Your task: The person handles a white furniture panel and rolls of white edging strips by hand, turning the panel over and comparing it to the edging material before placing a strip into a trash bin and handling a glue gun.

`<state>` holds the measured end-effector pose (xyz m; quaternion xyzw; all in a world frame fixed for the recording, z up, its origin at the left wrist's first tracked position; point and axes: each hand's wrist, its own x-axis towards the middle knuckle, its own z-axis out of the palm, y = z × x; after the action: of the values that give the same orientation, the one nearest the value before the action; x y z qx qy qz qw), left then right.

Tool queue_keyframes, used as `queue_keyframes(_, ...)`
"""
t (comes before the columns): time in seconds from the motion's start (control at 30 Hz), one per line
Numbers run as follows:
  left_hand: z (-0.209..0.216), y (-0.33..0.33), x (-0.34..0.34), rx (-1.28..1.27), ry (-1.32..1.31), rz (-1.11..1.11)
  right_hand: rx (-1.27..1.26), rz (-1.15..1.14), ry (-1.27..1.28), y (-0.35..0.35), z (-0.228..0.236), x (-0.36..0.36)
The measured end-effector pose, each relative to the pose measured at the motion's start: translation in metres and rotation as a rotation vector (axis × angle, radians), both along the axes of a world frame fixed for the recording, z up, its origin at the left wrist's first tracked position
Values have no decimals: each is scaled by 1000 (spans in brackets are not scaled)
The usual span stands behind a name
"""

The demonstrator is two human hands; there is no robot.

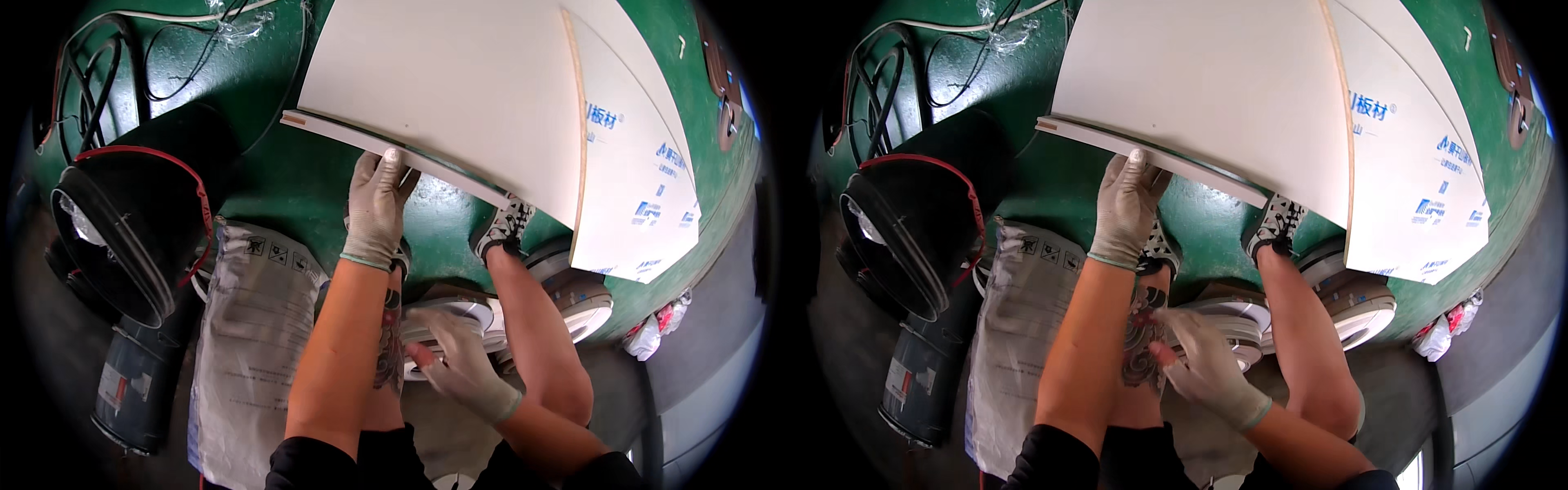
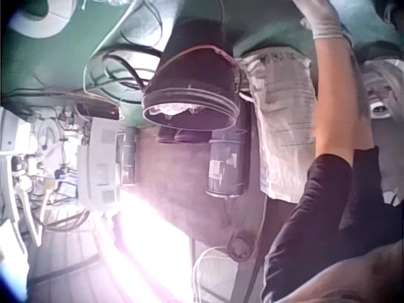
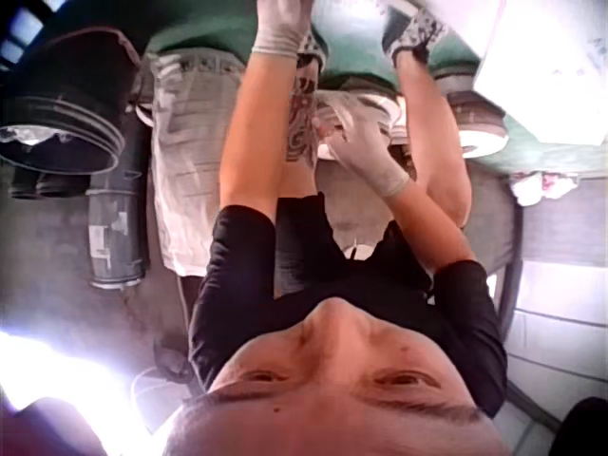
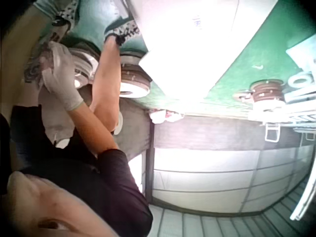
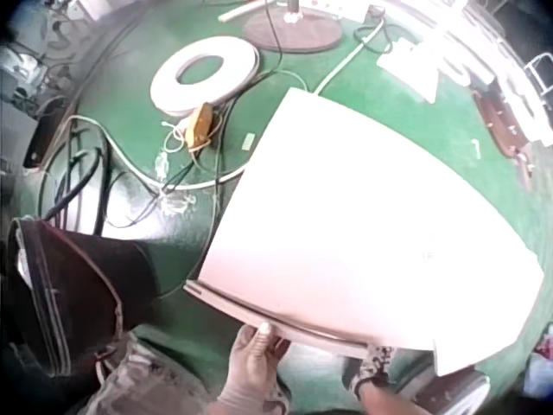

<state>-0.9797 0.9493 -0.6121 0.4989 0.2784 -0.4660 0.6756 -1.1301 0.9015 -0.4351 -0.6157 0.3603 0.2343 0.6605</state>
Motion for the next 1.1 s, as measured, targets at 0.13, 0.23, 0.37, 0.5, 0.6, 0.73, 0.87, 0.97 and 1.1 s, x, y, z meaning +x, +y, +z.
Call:
queue_keyframes(0.13, -23, -4, -8, -34, 20, 74, 179, -106, 69, -4, 6, 8)
queue_keyframes(0.23, -34, -2, -10, -82, 44, 102, 243, -201, 84, -12, 7, 11)
queue_keyframes(0.37, -36, -11, -10, -49, 50, 101, 223, -229, 81, -20, 1, 9)
queue_keyframes(0.5, -36, -15, -7, -110, -3, 78, 284, -296, 141, -22, 6, 11)
queue_keyframes(0.6, -17, -17, -3, 14, -9, -22, 201, -222, 53, -19, 2, 10)
queue_keyframes(0.73, -24, 42, -37, 169, -5, -150, -37, -294, -82, -13, -1, 8)
queue_keyframes(0.87, 77, 9, -44, 307, 195, -387, -630, -67, 72, -21, -13, -30)
queue_keyframes(0.97, 104, 41, -48, -55, 270, -247, -506, 107, 245, -35, 23, -41)
queue_keyframes(1.1, 187, -25, -26, -122, 406, -307, 305, 68, 270, -79, 47, -72)
